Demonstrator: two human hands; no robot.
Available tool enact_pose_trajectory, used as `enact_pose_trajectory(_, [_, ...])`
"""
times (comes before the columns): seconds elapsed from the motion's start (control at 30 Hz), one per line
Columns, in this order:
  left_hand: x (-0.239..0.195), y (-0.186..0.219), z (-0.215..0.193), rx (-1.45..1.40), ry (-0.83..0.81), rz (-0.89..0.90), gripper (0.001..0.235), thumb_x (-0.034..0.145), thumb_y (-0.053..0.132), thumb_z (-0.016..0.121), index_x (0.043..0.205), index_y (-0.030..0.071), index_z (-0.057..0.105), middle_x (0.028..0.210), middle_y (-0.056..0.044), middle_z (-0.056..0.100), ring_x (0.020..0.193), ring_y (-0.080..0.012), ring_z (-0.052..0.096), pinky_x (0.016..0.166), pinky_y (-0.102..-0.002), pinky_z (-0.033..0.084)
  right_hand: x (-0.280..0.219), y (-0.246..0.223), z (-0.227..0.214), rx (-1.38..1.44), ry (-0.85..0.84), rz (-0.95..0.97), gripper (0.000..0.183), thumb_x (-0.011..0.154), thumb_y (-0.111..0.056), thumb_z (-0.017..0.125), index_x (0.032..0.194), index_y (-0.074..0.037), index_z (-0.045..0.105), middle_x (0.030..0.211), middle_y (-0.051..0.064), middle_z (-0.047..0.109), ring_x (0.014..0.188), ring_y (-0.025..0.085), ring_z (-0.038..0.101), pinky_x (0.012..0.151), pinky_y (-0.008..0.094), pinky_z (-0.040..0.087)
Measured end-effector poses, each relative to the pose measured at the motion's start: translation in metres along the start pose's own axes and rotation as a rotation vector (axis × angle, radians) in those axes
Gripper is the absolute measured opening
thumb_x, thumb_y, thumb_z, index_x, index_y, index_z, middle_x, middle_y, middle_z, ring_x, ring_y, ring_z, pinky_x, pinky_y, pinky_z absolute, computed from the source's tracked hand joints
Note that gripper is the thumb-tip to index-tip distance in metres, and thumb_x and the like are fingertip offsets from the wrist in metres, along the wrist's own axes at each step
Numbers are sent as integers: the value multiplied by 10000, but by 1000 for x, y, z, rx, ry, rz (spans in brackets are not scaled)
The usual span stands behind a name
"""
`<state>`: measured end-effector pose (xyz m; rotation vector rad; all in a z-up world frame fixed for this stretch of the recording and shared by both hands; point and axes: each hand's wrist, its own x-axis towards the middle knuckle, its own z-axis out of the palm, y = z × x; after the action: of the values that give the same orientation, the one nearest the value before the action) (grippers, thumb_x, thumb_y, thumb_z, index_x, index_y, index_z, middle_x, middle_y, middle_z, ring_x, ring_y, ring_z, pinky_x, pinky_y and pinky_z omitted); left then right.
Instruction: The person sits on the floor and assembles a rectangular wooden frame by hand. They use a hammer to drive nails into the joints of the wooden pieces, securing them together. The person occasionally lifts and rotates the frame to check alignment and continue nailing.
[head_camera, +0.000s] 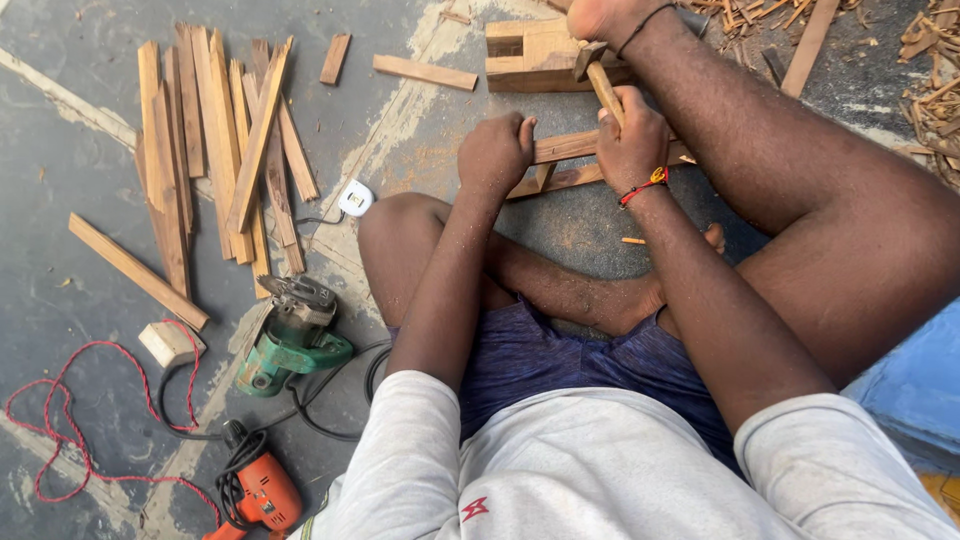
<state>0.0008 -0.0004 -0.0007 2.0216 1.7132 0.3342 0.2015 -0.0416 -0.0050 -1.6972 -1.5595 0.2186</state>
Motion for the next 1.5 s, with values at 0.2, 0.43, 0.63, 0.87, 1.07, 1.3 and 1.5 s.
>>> enact_pose_trajectory(0.2, [-24, 0, -13, 22, 286, 470, 215, 951, 334, 669, 1071, 157, 684, 1005, -45, 730, 1015, -263, 658, 952, -474, 421, 0, 2, 1, -14, -3, -22, 171, 964, -65, 713, 1120, -28, 654, 909, 215, 717, 864, 403, 721, 754, 502, 539])
enact_pose_trajectory(0.43, [-37, 13, -22, 68, 67, 373, 428, 746, 342, 821, 1104, 162, 670, 991, -21, 701, 1007, -234, 647, 948, -452, 409, 0, 2, 2, -61, -91, 73, 164, 1000, -80, 672, 1151, -28, 633, 875, 142, 724, 817, 290, 744, 711, 451, 555])
enact_pose_trajectory(0.63, [-33, 13, -15, 84, 89, 343, 366, 775, 322, 813, 1085, 186, 673, 994, 12, 706, 993, -212, 671, 928, -441, 413, 1, -2, 1, -74, -74, 54, 156, 1006, -71, 688, 1149, -38, 637, 888, 144, 729, 827, 288, 743, 731, 448, 560])
enact_pose_trajectory(0.87, [-33, 12, -9, 114, 88, 360, 306, 837, 318, 775, 1064, 165, 639, 976, -8, 696, 982, -212, 674, 924, -435, 392, 1, 2, 3, -83, -55, 53, 162, 995, -69, 694, 1144, -43, 636, 906, 134, 736, 842, 279, 750, 737, 437, 568])
enact_pose_trajectory(1.07, [-34, 14, -11, 149, 74, 373, 314, 853, 306, 757, 1090, 162, 609, 1004, -17, 686, 1011, -212, 669, 927, -437, 380, 0, 5, 5, -81, -60, 62, 159, 1003, -67, 680, 1155, -51, 634, 908, 113, 736, 838, 241, 755, 733, 408, 584])
enact_pose_trajectory(1.3, [-32, 14, -7, 192, 33, 344, 335, 873, 338, 752, 1124, 184, 592, 1010, -10, 662, 984, -190, 663, 953, -435, 368, 0, 11, 4, -93, -78, 15, 143, 1018, -64, 678, 1151, -48, 630, 905, 116, 732, 816, 241, 755, 709, 402, 597])
enact_pose_trajectory(1.5, [-29, 13, -6, 164, 86, 365, 347, 822, 336, 781, 1088, 202, 603, 994, 13, 679, 979, -173, 670, 935, -442, 374, 3, 15, 2, -105, -69, -32, 146, 1020, -79, 692, 1152, -42, 642, 862, 130, 730, 797, 262, 751, 690, 409, 586])
